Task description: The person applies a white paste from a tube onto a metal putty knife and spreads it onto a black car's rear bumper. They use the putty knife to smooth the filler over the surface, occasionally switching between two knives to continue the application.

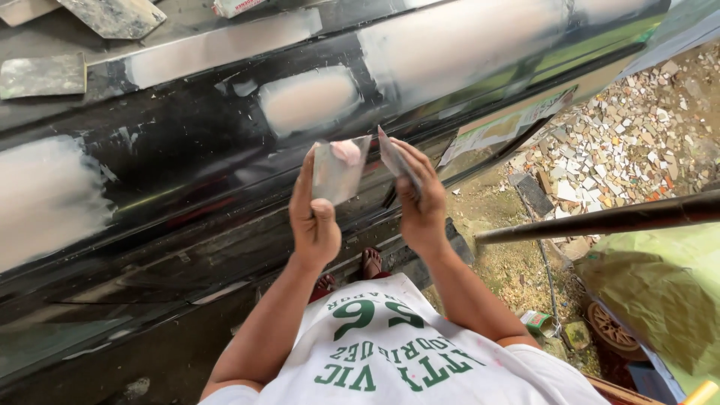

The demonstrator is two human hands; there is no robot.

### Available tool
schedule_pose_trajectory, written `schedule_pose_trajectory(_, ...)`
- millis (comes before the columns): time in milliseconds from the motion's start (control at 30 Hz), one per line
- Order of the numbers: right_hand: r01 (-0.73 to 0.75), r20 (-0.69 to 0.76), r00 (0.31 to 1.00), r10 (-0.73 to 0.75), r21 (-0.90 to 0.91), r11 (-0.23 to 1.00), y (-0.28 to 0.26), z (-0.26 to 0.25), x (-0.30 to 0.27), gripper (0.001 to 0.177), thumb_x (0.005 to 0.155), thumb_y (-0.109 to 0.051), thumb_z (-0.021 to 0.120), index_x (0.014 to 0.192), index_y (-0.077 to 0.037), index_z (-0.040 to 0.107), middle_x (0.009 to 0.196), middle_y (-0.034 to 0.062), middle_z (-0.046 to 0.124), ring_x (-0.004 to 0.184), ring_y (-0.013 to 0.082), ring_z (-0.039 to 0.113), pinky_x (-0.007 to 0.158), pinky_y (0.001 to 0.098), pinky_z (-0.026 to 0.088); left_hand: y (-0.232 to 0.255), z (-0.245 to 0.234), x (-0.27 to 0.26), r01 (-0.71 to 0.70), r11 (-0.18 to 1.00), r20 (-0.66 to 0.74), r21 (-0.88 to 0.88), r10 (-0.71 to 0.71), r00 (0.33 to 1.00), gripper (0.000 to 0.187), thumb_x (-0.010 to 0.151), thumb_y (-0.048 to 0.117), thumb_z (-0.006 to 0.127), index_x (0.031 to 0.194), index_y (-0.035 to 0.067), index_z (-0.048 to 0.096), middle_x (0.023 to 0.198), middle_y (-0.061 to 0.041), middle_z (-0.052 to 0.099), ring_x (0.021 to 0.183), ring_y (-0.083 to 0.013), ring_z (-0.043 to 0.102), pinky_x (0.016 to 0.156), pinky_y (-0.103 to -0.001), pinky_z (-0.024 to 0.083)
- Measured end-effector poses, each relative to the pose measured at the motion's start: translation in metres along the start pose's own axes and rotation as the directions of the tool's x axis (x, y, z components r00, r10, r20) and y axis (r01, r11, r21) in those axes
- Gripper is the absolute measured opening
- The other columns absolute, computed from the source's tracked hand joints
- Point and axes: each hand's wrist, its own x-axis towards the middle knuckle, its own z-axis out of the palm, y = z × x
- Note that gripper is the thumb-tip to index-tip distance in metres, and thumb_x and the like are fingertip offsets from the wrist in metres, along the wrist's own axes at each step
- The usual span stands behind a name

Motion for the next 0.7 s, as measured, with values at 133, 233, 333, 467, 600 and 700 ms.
schedule_pose_trajectory(133,0.053,0.059,0.997,-0.053,0.007,0.999,-0.03,0.015,-0.003,0.054,0.103,-0.039,0.038,0.132,0.0,0.063,0.134,0.0197,0.062,0.128,0.0419,0.057,0.107,0.0532,0.045,0.0,0.01,0.004,-0.029,0.999,0.019,-0.03,0.029,0.999,0.058,0.11,0.036,0.021,0.158,0.003,0.019,0.158,-0.019,0.034,0.142,-0.039,0.037,0.115,-0.056,0.04)
schedule_pose_trajectory(233,0.127,-0.035,0.991,-0.132,-0.111,0.986,-0.013,0.005,0.001,0.043,0.107,-0.023,0.04,0.136,0.0,0.06,0.136,0.0217,0.059,0.127,0.0414,0.056,0.106,0.054,0.045,0.004,0.007,0.004,-0.004,0.998,0.079,-0.059,0.009,0.997,0.057,0.11,0.035,0.021,0.158,0.004,0.018,0.156,-0.019,0.036,0.141,-0.0351,0.04,0.115,-0.055,0.041)
schedule_pose_trajectory(333,0.165,0.079,0.985,-0.156,-0.128,0.978,-0.028,0.011,0.0,0.055,0.105,-0.037,0.031,0.133,-0.004,0.064,0.135,0.0166,0.063,0.128,0.0373,0.059,0.108,0.0502,0.043,0.001,0.006,0.009,-0.035,0.988,0.057,-0.149,0.044,0.997,0.056,0.11,0.031,0.019,0.158,0.002,0.017,0.152,-0.019,0.044,0.135,-0.0326,0.05,0.111,-0.053,0.047)
schedule_pose_trajectory(467,0.233,-0.024,0.97,-0.24,-0.178,0.956,-0.011,0.01,0.0,0.054,0.107,-0.034,0.029,0.138,-0.002,0.06,0.139,0.0201,0.058,0.132,0.0415,0.051,0.11,0.055,0.04,0.004,0.008,0.003,-0.014,0.99,0.052,-0.139,0.022,0.998,0.057,0.11,0.033,0.02,0.157,0.001,0.019,0.148,-0.022,0.047,0.134,-0.0318,0.05,0.108,-0.051,0.049)
schedule_pose_trajectory(600,0.282,0.129,0.957,-0.261,-0.182,0.942,-0.014,-0.01,0.014,0.051,0.105,-0.036,0.03,0.123,-0.011,0.071,0.128,0.0134,0.066,0.127,0.0393,0.056,0.112,0.0505,0.037,-0.007,-0.009,0.008,0.023,0.997,-0.013,-0.076,-0.024,1.0,0.054,0.11,0.031,0.026,0.153,-0.001,0.031,0.147,-0.024,0.048,0.133,-0.0348,0.05,0.108,-0.052,0.046)
schedule_pose_trajectory(700,0.232,0.153,0.958,-0.243,0.087,0.969,-0.003,-0.026,0.016,0.051,0.1,-0.049,0.045,0.11,-0.011,0.078,0.129,0.0187,0.064,0.128,0.04,0.054,0.109,0.0496,0.04,-0.007,-0.014,0.003,0.134,0.961,-0.032,-0.244,-0.146,0.989,0.049,0.11,0.028,0.03,0.144,-0.003,0.047,0.114,-0.021,0.062,0.101,-0.0241,0.06,0.088,-0.04,0.051)
